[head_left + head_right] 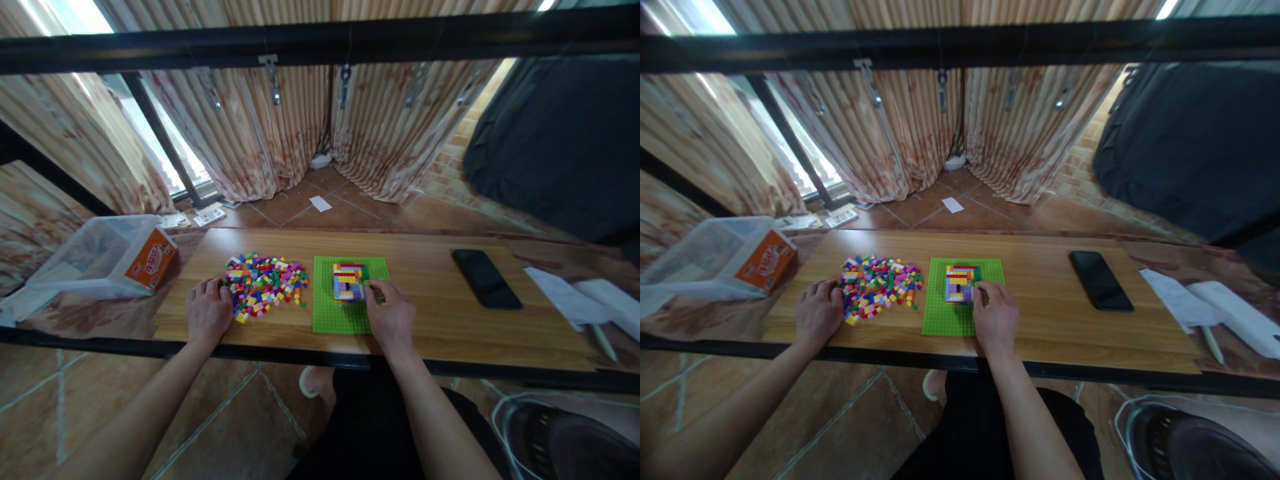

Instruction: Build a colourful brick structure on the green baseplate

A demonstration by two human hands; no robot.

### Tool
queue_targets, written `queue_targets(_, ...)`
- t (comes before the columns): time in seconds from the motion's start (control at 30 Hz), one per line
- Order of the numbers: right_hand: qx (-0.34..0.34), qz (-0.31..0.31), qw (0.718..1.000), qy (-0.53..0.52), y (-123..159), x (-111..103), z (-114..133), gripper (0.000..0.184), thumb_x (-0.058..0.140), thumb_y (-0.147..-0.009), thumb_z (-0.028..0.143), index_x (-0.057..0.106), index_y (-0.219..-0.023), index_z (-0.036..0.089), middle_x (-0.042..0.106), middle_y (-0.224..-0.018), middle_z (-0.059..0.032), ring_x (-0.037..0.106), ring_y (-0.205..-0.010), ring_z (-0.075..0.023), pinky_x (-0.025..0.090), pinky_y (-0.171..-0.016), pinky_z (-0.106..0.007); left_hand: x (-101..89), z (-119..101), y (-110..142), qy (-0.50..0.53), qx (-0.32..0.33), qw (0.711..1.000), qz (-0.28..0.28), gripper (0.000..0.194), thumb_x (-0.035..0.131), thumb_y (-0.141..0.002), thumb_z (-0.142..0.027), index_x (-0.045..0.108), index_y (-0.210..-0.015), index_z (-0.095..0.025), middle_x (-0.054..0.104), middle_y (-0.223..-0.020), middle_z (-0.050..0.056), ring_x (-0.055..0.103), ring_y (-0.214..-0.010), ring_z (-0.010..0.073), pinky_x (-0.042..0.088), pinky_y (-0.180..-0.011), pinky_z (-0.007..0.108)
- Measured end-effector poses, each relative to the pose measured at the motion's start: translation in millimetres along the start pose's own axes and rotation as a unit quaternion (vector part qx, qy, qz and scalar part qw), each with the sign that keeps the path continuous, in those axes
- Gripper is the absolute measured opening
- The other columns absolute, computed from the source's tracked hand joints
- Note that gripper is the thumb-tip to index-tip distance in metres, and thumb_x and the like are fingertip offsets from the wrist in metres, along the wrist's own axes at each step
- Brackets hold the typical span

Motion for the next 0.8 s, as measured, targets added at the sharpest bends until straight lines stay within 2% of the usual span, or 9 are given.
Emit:
queue_targets(0.17, -0.015, -0.036, 0.999, 0.034, 3.2, 6.2, 3.9, 0.022, 0.054, -0.089, 0.033, 0.072, -0.086, 0.021, 0.068, -0.091, -0.0104, 0.061, -0.091, -0.0259, 0.047, -0.084, -0.04, -0.1, 0.8, 0.6, 0.008, 0.001, 1.0, -0.011, 0.039, 0.036, -0.092, -0.032, 0.065, -0.113, -0.016, 0.068, -0.118, 0.016, 0.057, -0.118, 0.032, 0.041, -0.103, 0.046)
queue_targets(0.3, 0.014, -0.069, 0.997, 0.01, 3.4, 7.8, 2.0, 0.019, 0.057, -0.086, 0.032, 0.072, -0.082, 0.02, 0.067, -0.091, -0.0112, 0.06, -0.093, -0.0266, 0.048, -0.086, -0.041, -0.3, 0.1, 0.8, 0.002, 0.003, 1.0, -0.01, 0.04, 0.034, -0.092, -0.031, 0.065, -0.112, -0.015, 0.068, -0.118, 0.017, 0.057, -0.116, 0.0318, 0.041, -0.103, 0.045)
queue_targets(0.5, 0.128, -0.044, 0.98, -0.147, 2.0, 18.9, -21.7, 0.021, 0.067, -0.076, 0.038, 0.072, -0.08, 0.018, 0.069, -0.085, -0.0073, 0.062, -0.073, -0.0209, 0.05, -0.072, -0.036, -0.4, -0.3, 0.8, -0.005, -0.001, 1.0, -0.003, 0.042, 0.033, -0.093, -0.032, 0.065, -0.113, -0.013, 0.067, -0.118, 0.017, 0.058, -0.115, 0.0326, 0.041, -0.103, 0.045)
queue_targets(0.63, 0.144, -0.037, 0.969, -0.196, 2.8, 26.1, -31.6, 0.022, 0.069, -0.073, 0.039, 0.072, -0.077, 0.018, 0.069, -0.083, -0.0065, 0.062, -0.072, -0.0194, 0.049, -0.07, -0.035, -0.3, 0.0, 0.6, 0.002, -0.003, 1.0, -0.005, 0.04, 0.035, -0.092, -0.031, 0.065, -0.112, -0.015, 0.068, -0.118, 0.017, 0.057, -0.117, 0.0319, 0.041, -0.103, 0.045)
queue_targets(0.8, 0.144, -0.021, 0.969, -0.199, 2.6, 26.1, -30.8, 0.026, 0.069, -0.074, 0.041, 0.073, -0.084, 0.017, 0.07, -0.082, -0.0063, 0.06, -0.069, -0.0184, 0.05, -0.067, -0.033, 0.7, 0.3, 0.6, 0.008, 0.003, 1.0, -0.003, 0.041, 0.034, -0.092, -0.031, 0.065, -0.113, -0.014, 0.068, -0.118, 0.017, 0.057, -0.117, 0.0324, 0.041, -0.103, 0.046)
Point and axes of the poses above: each hand's wrist, its own y-axis away from the middle knuckle, its own x-axis out of the palm, z = x × y, the point moved 5 cm from there along -y, towards the middle knuckle
